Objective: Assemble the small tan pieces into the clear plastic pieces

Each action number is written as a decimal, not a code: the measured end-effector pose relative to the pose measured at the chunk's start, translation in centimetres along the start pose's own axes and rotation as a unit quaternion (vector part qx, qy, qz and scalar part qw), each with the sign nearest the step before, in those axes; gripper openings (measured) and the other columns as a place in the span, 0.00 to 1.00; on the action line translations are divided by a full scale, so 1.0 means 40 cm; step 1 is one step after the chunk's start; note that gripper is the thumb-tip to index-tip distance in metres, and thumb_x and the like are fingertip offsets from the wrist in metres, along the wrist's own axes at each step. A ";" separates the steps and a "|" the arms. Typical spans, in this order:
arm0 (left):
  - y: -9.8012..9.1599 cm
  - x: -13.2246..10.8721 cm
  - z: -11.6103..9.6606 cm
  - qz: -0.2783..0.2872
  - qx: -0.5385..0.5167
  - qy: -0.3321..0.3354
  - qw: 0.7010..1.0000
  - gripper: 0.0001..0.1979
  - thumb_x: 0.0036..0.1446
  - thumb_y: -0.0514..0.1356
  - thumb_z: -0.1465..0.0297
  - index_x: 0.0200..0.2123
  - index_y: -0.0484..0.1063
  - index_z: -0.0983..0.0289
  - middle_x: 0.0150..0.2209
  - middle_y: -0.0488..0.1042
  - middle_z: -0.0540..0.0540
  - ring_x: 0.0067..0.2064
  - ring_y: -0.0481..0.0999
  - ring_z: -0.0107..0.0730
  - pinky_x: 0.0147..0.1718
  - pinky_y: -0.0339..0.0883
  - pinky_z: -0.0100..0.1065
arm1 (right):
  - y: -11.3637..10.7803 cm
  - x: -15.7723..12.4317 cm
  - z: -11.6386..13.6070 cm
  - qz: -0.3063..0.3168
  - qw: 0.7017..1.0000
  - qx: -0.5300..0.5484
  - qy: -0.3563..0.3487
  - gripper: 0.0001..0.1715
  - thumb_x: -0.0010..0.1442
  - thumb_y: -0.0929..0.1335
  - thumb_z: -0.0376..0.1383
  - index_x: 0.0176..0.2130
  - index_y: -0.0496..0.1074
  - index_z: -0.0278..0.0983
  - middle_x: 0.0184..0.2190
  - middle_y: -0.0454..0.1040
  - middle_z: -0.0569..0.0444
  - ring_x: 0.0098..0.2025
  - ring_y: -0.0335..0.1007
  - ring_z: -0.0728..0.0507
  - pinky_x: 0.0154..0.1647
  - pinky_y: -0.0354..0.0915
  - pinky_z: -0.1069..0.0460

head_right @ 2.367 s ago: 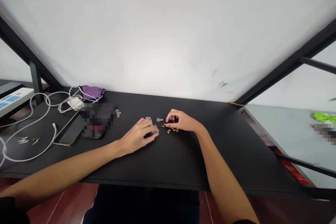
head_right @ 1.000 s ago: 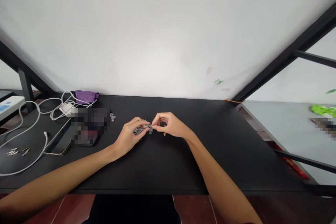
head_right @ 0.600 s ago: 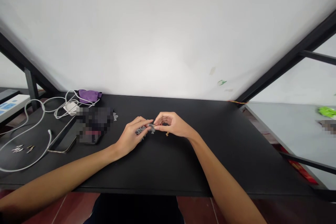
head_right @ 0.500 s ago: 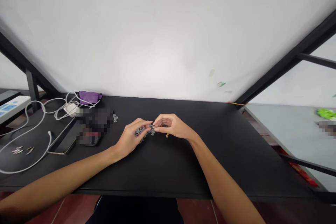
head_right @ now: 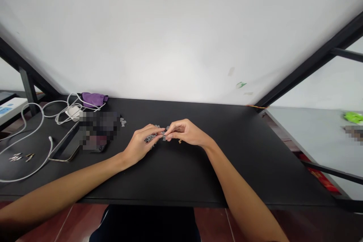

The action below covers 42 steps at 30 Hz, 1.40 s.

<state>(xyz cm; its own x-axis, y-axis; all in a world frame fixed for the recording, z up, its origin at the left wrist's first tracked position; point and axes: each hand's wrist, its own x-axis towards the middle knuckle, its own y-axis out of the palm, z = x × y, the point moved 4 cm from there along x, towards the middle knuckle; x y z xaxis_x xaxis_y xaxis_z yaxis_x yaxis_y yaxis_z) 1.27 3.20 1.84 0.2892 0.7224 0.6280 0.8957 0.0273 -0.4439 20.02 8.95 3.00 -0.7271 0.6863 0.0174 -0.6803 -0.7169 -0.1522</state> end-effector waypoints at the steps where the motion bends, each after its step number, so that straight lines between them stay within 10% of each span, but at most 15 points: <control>1: 0.000 0.000 0.001 0.001 0.000 -0.003 1.000 0.11 0.69 0.61 0.72 0.52 0.77 0.62 0.38 0.78 0.56 0.40 0.79 0.32 0.42 0.76 0.34 | 0.000 0.001 -0.001 -0.003 1.000 0.001 -0.005 0.14 0.59 0.77 0.44 0.38 0.82 0.35 0.33 0.81 0.50 0.37 0.79 0.43 0.38 0.73 0.49; 17: -0.001 -0.007 0.002 0.017 0.071 -0.049 0.996 0.19 0.67 0.64 0.71 0.59 0.70 0.57 0.47 0.79 0.53 0.49 0.77 0.35 0.53 0.68 0.39 | -0.034 -0.012 0.005 -0.047 0.999 -0.018 -0.020 0.14 0.61 0.76 0.44 0.40 0.79 0.37 0.34 0.80 0.51 0.39 0.78 0.43 0.45 0.72 0.46; 28: 0.034 -0.018 -0.004 0.164 0.209 -0.005 0.964 0.11 0.69 0.60 0.70 0.54 0.73 0.59 0.53 0.78 0.56 0.64 0.68 0.45 0.62 0.51 0.51 | -0.086 0.002 -0.038 -0.204 0.965 -0.156 -0.050 0.15 0.62 0.74 0.47 0.42 0.74 0.39 0.37 0.79 0.51 0.40 0.77 0.41 0.47 0.72 0.45; 42: 0.041 -0.023 -0.011 0.196 0.181 0.031 0.963 0.09 0.70 0.61 0.68 0.52 0.74 0.60 0.46 0.78 0.56 0.59 0.71 0.42 0.61 0.52 0.49 | -0.078 0.012 -0.049 -0.169 0.938 -0.302 -0.030 0.11 0.65 0.71 0.44 0.39 0.79 0.39 0.36 0.81 0.51 0.39 0.74 0.41 0.43 0.66 0.46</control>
<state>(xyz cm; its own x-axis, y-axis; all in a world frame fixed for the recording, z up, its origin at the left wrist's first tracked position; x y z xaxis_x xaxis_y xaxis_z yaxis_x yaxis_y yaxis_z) 2.62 2.27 0.84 0.6108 0.6839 0.3991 0.5403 0.0085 -0.8415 21.97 11.73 1.55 -0.4947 0.8411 0.2186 -0.7105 -0.2466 -0.6591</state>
